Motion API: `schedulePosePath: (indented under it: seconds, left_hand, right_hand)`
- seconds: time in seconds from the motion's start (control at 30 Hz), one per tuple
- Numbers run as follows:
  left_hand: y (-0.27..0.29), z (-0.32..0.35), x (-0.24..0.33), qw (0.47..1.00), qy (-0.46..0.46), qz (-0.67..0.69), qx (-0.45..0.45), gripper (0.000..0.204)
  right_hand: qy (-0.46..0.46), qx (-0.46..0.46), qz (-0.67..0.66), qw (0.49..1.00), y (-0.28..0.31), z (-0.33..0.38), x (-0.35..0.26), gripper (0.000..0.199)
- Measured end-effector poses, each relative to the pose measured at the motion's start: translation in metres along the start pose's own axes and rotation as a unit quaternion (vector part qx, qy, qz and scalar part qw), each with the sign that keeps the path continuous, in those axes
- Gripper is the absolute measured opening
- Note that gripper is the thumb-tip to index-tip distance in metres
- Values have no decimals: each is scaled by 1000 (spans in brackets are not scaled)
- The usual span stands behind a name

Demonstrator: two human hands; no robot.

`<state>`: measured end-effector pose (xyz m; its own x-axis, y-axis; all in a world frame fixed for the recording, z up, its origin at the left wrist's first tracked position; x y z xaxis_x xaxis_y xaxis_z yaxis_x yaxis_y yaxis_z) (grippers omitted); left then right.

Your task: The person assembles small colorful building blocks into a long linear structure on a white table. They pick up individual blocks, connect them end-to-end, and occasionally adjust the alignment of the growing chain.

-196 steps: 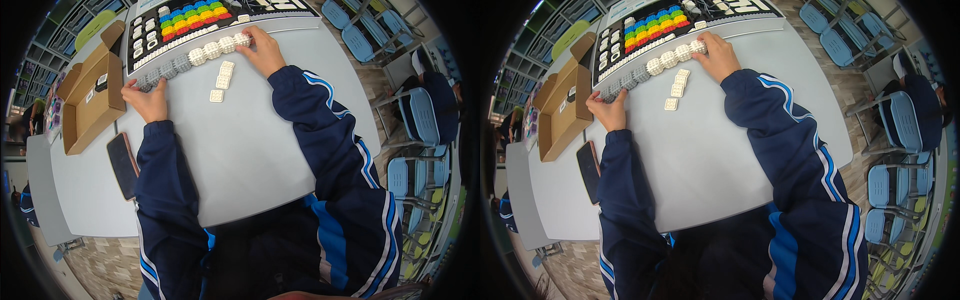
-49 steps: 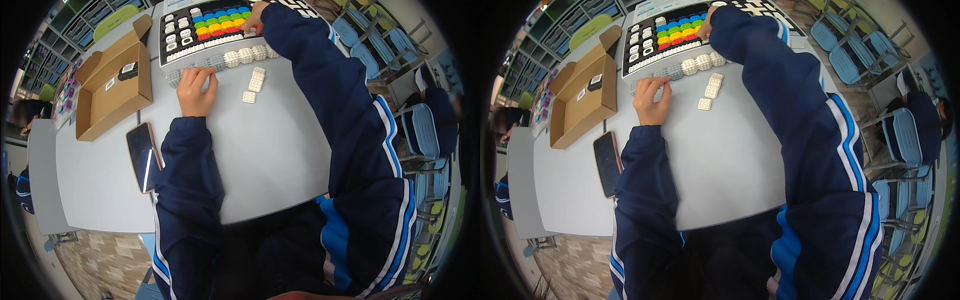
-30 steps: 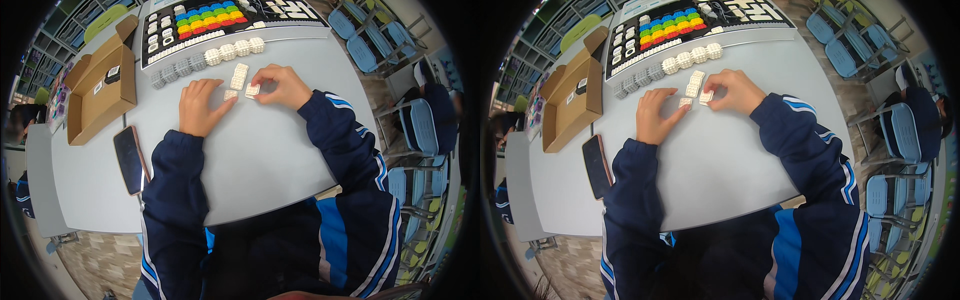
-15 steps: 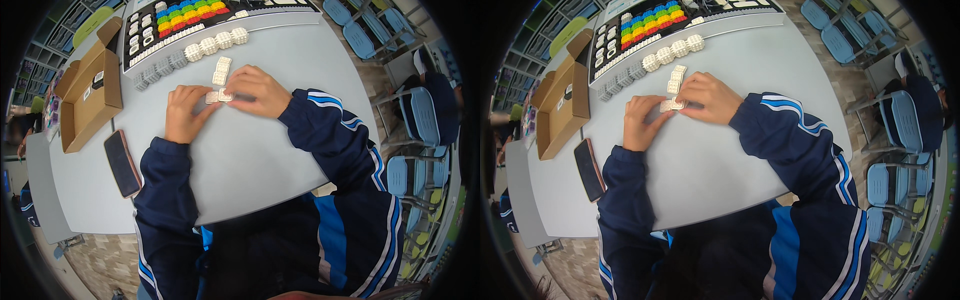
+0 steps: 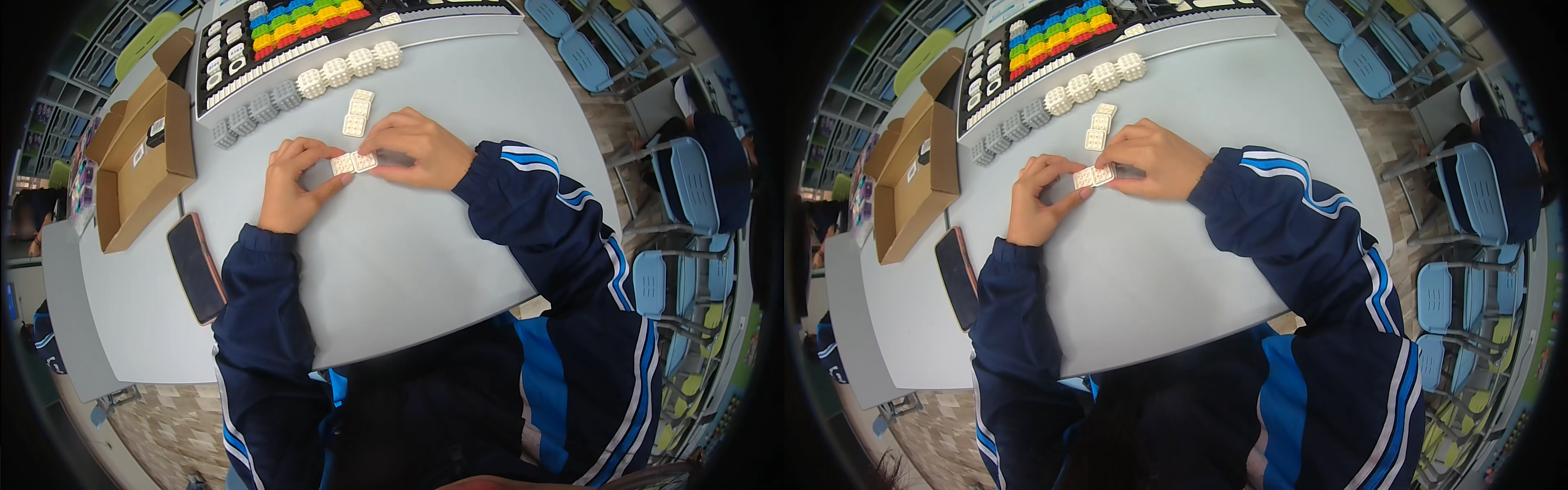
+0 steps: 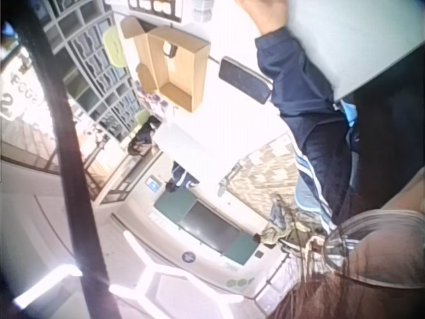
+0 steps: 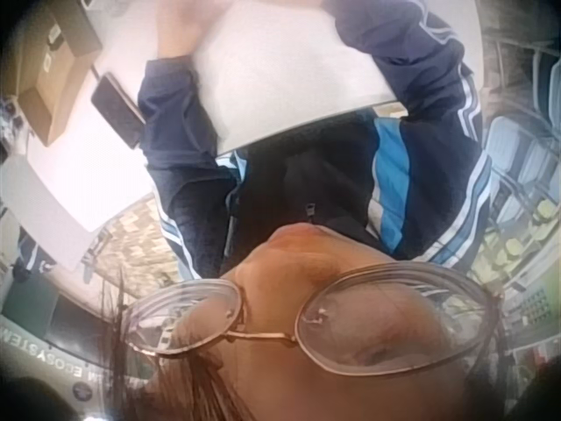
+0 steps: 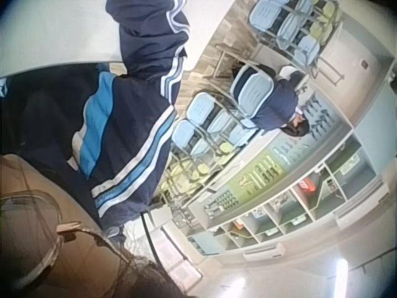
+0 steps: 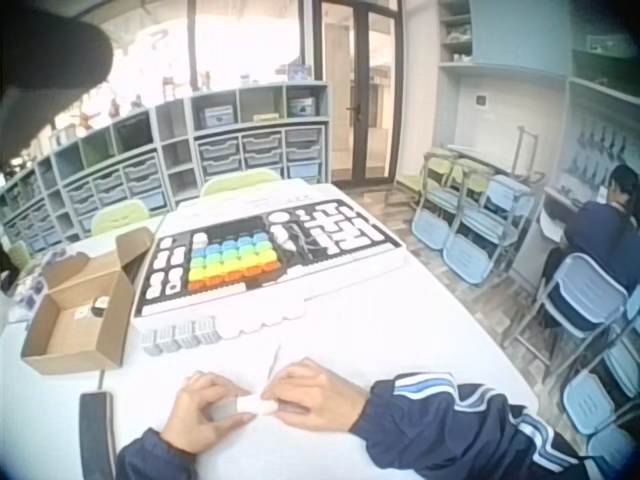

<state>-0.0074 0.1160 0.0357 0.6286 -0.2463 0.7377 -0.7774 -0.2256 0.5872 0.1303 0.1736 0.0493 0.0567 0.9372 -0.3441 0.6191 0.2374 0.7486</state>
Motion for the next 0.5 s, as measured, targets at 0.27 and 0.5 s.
schedulePosePath:
  seconds: [0.27,0.5]
  left_hand:
    - [17,1,10,990,-19,93,101,30]
    - [0,-2,24,996,-63,32,58,31]
  right_hand:
    - [-21,-8,-24,999,3,0,3,35]
    - [-42,-8,-40,998,11,-4,-1,46]
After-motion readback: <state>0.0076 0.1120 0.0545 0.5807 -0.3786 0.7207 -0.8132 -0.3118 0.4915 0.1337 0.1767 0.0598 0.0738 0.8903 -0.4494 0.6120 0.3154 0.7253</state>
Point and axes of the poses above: each hand's wrist, its own z-axis away from the middle knuckle, its own y-axis out of the back of the hand, x = y × z, the point moved 10 cm from there along -z, towards the middle knuckle, and after that the axes turned 9 degrees about z, right-handed, at the moved point
